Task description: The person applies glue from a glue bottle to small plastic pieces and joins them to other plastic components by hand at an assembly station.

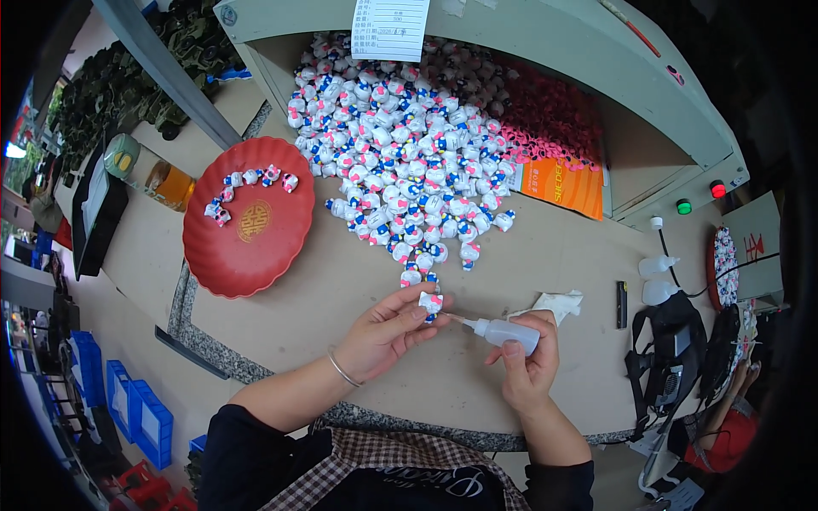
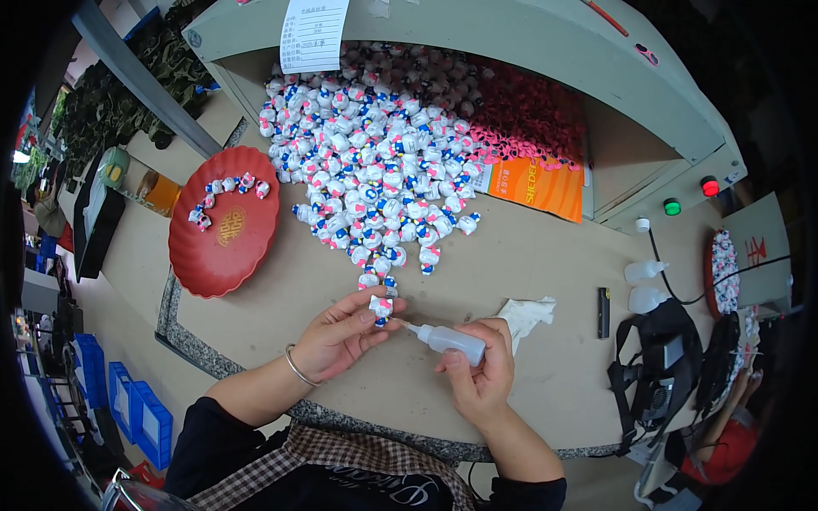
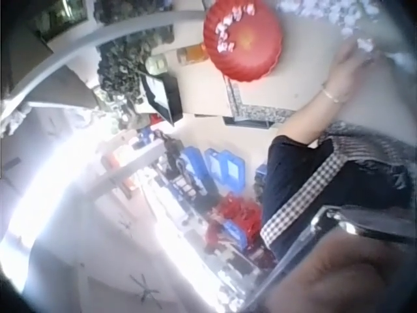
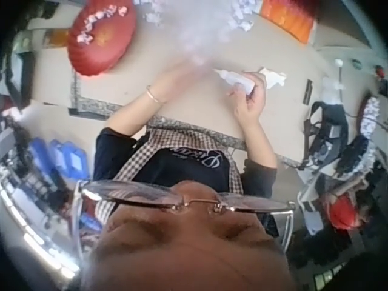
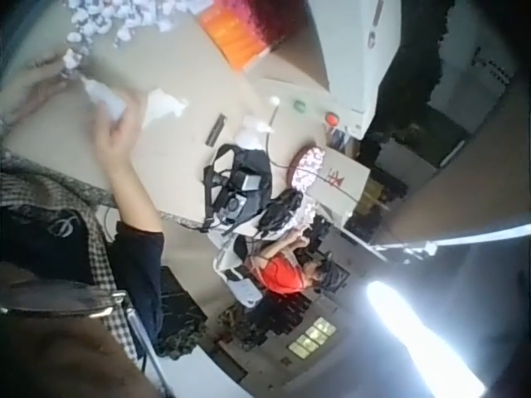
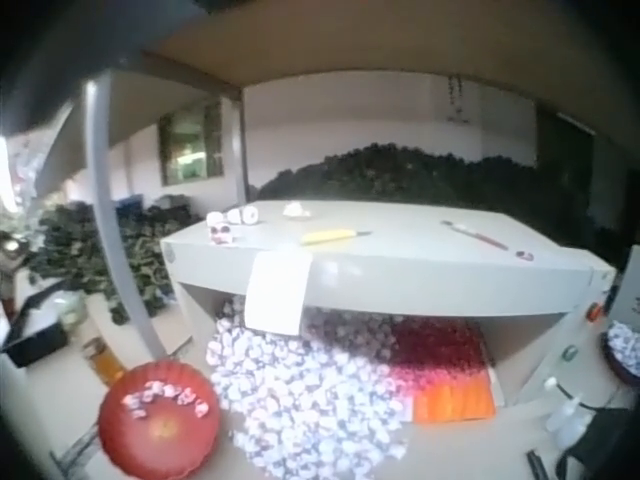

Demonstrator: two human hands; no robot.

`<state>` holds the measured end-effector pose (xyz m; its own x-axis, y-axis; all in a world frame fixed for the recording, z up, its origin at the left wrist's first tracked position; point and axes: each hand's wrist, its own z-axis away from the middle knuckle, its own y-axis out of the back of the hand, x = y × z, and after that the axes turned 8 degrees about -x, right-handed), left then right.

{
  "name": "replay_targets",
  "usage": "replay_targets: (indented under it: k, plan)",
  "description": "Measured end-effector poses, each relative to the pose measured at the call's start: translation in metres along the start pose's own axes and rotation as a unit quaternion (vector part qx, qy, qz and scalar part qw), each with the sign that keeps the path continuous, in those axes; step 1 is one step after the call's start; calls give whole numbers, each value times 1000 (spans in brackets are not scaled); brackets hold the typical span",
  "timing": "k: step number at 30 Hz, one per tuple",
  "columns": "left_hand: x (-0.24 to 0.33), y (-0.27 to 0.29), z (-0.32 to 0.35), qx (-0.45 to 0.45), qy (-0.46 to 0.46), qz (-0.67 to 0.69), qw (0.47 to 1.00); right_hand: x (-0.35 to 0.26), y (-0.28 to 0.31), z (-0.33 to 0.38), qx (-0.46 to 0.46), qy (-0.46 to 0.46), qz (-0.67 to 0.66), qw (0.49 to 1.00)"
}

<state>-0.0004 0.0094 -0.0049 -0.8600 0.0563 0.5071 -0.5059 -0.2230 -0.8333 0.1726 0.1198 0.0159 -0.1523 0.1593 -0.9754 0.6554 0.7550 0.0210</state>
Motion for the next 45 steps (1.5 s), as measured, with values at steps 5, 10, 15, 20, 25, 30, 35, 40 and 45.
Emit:
replay_targets:
  k: [5, 10, 15, 20, 25, 30, 35, 40, 45]
  plan:
    - [0, 3, 2, -9, 1, -16, 1000, 4, -2, 1, 3, 31, 65, 997]
    - [2, 2, 1, -7, 6, -5, 1000, 8, -1, 0, 7, 31, 67, 997]
    - [2, 2, 1, -6, 8, 2, 1000, 8, -1, -1, 3, 27, 81, 996]
    - [3, -1, 1, -21, 15, 5, 1000, 9, -2, -1, -8, 28, 74, 997]
    - [2, -1, 1, -23, 13, 4, 1000, 10, -5, -1, -7, 27, 65, 997]
    - [2, 1, 1, -19, 12, 3, 1000, 11, -5, 0, -7, 27, 50, 998]
    - [1, 3, 1, -18, 8, 1, 1000, 10, -3, 1, -20, 24, 73, 997]
    - [0, 5, 0, -11, 1, 0, 1000, 10, 0, 2, -13, 25, 97, 995]
    - [-1, 3, 1, -5, -4, 0, 1000, 9, -1, 1, 11, 35, 92, 995]
